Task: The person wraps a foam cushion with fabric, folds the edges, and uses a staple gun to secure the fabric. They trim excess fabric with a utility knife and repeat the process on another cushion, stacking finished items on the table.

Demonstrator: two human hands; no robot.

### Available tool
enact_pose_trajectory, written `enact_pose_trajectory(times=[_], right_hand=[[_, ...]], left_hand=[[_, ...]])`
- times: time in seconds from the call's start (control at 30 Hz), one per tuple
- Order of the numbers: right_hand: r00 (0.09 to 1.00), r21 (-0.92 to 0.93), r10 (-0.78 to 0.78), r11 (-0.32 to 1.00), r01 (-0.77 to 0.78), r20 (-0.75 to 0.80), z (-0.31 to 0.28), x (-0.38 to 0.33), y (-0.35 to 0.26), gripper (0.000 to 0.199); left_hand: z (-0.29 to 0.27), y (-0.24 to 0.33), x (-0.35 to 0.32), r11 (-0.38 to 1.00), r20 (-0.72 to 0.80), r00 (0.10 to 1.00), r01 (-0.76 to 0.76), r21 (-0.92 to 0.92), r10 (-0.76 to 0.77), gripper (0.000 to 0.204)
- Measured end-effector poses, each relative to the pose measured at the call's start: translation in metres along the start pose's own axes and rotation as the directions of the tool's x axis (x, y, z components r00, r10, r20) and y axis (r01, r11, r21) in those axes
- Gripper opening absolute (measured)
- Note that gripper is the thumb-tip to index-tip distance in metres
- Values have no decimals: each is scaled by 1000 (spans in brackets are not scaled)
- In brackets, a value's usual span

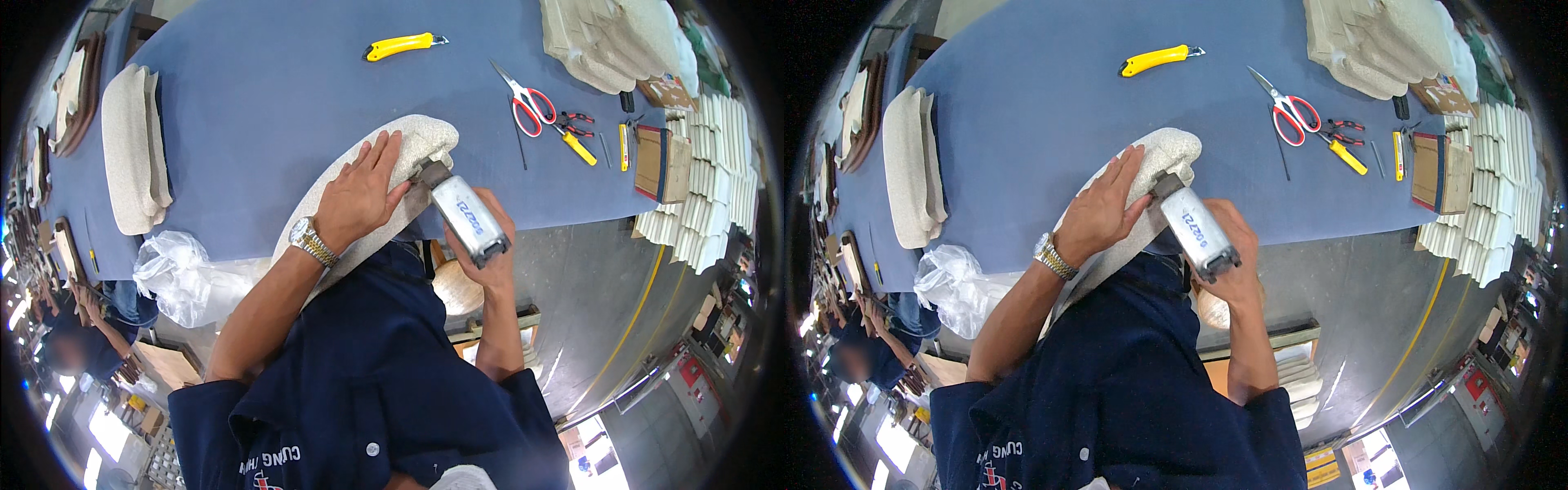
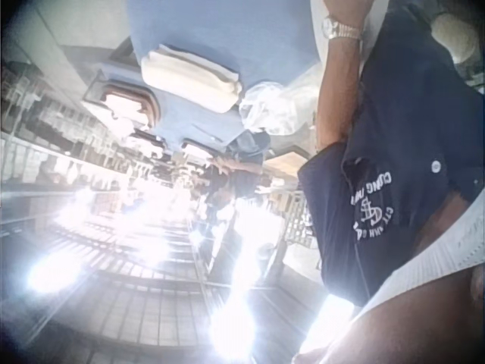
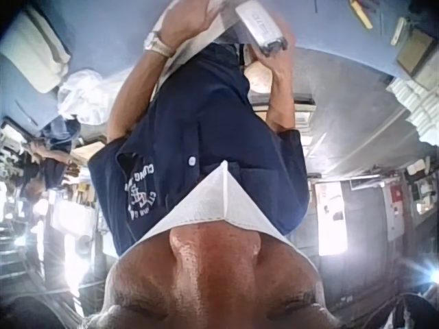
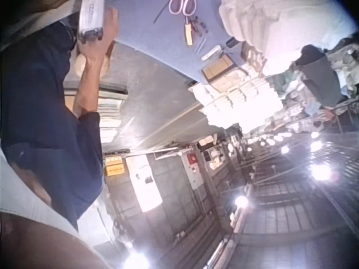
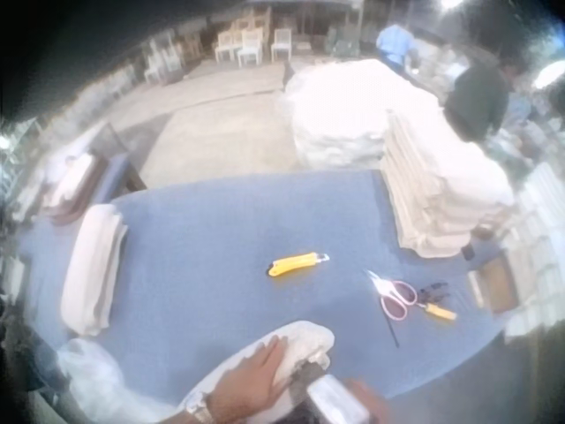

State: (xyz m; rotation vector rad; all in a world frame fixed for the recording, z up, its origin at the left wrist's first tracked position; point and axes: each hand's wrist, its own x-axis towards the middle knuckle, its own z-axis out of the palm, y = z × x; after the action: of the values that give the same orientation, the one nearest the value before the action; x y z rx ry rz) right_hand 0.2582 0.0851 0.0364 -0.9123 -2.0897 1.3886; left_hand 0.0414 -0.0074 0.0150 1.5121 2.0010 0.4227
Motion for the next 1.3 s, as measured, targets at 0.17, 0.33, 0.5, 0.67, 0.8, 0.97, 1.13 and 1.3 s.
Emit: enact_pose_trajectory(times=[0.17,0.33,0.5,0.67,0.8,0.97,1.13,1.3], right_hand=[[988,5,148,989,-148,50,0,-5,8,42],[979,7,184,983,-186,83,2,1,6,41],[970,-115,192,978,-176,149,-2,9,-6,37],[981,-26,188,982,-187,37,11,1,3,30],[988,-38,155,987,-155,-6,14,-11,8,24],[983,-12,183,983,-182,32,12,-14,-2,22],[976,-77,213,975,-210,39,14,-7,-10,24],[972,-18,233,972,-232,40,19,-15,0,26]], left_hand=[[-3,2,2,997,-4,1000,-2,71,2,73],[-5,4,0,999,-8,1000,10,36,-10,75],[0,6,-3,999,-15,1000,22,24,-22,78],[-3,15,3,995,24,996,85,45,-86,80],[-2,15,0,995,15,997,77,56,-78,81],[-1,14,-1,996,12,997,73,54,-74,84],[1,19,-3,995,-12,997,82,61,-82,84],[2,13,0,995,-22,996,87,46,-86,85]])
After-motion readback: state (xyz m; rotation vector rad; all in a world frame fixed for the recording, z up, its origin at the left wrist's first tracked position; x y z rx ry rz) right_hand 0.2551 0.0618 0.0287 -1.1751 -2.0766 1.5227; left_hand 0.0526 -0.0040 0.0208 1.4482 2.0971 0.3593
